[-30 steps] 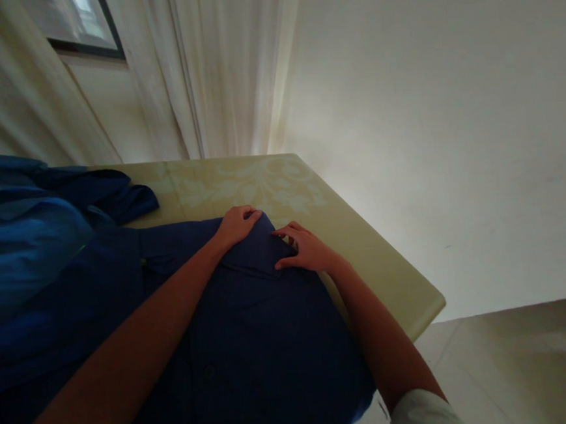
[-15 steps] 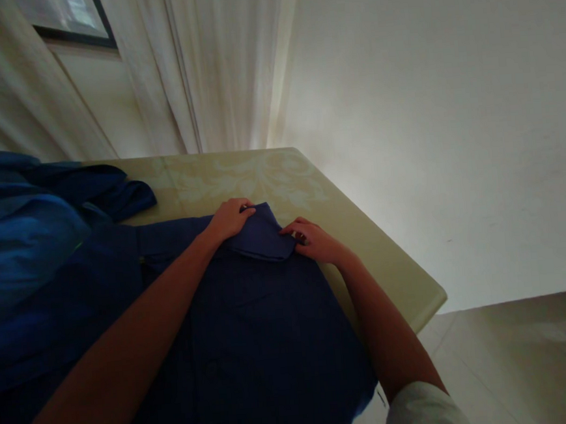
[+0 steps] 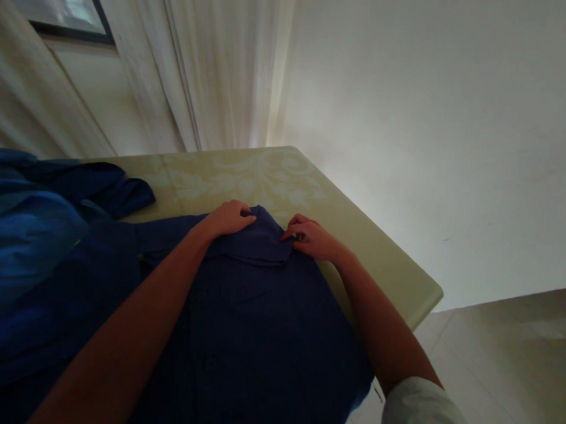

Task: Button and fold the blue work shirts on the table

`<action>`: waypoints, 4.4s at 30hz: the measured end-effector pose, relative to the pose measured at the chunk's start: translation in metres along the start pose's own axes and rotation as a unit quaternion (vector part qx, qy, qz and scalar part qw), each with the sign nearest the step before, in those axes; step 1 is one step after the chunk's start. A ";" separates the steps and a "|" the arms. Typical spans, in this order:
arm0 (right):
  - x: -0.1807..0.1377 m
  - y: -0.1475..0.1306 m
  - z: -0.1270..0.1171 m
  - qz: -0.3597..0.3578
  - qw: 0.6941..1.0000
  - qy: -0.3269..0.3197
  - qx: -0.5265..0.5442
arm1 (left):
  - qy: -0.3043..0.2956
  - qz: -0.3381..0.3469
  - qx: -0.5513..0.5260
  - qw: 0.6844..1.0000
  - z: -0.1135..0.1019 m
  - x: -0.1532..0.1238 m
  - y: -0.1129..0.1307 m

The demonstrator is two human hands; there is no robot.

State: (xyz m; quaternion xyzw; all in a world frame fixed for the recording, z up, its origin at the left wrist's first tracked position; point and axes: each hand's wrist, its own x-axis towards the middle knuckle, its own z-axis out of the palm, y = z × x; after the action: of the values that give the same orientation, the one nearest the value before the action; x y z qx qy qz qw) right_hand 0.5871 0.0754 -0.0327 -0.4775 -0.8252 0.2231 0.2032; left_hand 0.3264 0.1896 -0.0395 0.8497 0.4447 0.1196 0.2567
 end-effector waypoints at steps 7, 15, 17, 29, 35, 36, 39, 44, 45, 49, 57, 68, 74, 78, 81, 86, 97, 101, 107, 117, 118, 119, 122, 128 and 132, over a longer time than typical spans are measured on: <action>0.001 0.001 0.003 0.012 0.999 0.000 -0.039 | -0.087 0.025 -0.018 0.996 -0.014 -0.002 -0.003; 0.001 0.002 0.001 -0.015 1.000 -0.002 0.010 | -0.161 -0.036 -0.159 0.973 -0.012 -0.006 -0.005; 0.000 0.002 0.002 -0.015 1.000 -0.004 0.015 | -0.156 -0.016 -0.098 0.983 -0.014 -0.005 -0.006; -0.002 0.007 0.000 -0.033 0.998 -0.025 0.051 | 0.071 -0.079 -0.058 0.993 0.016 0.003 0.007; 0.000 -0.004 0.001 -0.001 0.999 0.020 0.028 | 0.149 -0.071 0.022 0.986 0.031 -0.008 0.011; 0.000 -0.008 0.001 0.000 0.999 0.040 0.018 | 0.161 -0.047 0.038 0.985 0.033 -0.009 0.012; 0.004 -0.023 0.004 -0.012 0.993 0.111 -0.027 | 0.192 0.053 0.081 0.977 0.038 -0.008 0.010; 0.009 -0.049 0.024 -0.031 0.990 0.077 -0.116 | 0.160 0.118 0.099 0.975 0.041 -0.003 0.002; 0.011 -0.050 0.029 -0.024 0.989 0.041 -0.138 | 0.158 0.118 0.099 0.975 0.042 -0.003 0.002; 0.017 -0.042 0.043 0.011 0.983 -0.046 -0.175 | 0.166 0.120 0.103 0.973 0.041 -0.005 0.002; 0.006 -0.034 0.012 -0.061 0.992 -0.097 -0.061 | 0.141 0.093 0.076 0.983 0.026 -0.029 0.009; 0.001 -0.017 -0.007 -0.042 0.996 -0.047 -0.061 | 0.043 0.228 0.185 0.955 0.022 -0.132 0.011; 0.004 -0.004 -0.003 -0.025 0.999 -0.009 0.038 | 0.085 0.203 0.199 0.955 0.042 -0.138 0.040; 0.007 0.011 0.002 -0.010 1.000 0.000 -0.004 | 0.050 0.217 0.217 0.950 0.044 -0.140 0.048; 0.005 0.022 0.001 0.001 1.000 -0.008 -0.007 | 0.039 0.237 0.205 0.949 0.043 -0.139 0.045; 0.000 0.032 -0.004 0.036 0.999 -0.011 0.022 | 0.021 0.277 0.215 0.936 0.048 -0.139 0.045; 0.002 0.040 -0.001 0.062 0.995 -0.012 0.074 | 0.058 0.256 0.206 0.943 0.050 -0.155 0.051; 0.001 0.032 -0.002 0.055 0.998 0.010 0.010 | 0.026 0.250 0.190 0.949 0.048 -0.176 0.051; 0.014 -0.031 0.029 -0.061 0.985 0.103 -0.127 | 0.086 0.139 0.194 0.967 0.012 -0.212 0.009; 0.021 -0.038 0.080 0.004 0.985 0.008 -0.175 | 0.160 -0.166 0.291 0.928 -0.034 -0.247 -0.124; 0.021 -0.038 0.079 0.006 0.984 0.018 -0.177 | 0.164 -0.163 0.291 0.928 -0.033 -0.246 -0.123; 0.021 -0.038 0.079 0.009 0.983 0.026 -0.179 | 0.163 -0.161 0.288 0.930 -0.033 -0.245 -0.120; 0.023 -0.041 0.079 0.016 0.981 0.036 -0.192 | 0.128 -0.164 0.269 0.940 -0.036 -0.240 -0.107; -0.014 -0.068 0.067 -0.041 0.966 0.151 -0.208 | 0.114 -0.108 0.257 0.954 -0.026 -0.284 -0.078; -0.100 -0.092 0.055 -0.052 0.957 0.252 -0.138 | 0.112 -0.060 0.196 0.972 0.009 -0.378 -0.055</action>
State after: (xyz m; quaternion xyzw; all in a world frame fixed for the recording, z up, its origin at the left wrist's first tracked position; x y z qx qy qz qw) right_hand 0.5394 -0.0632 -0.0387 -0.4978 -0.7939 -0.0313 0.3477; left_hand 0.0741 -0.0966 -0.0680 0.8361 0.5360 0.1093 0.0407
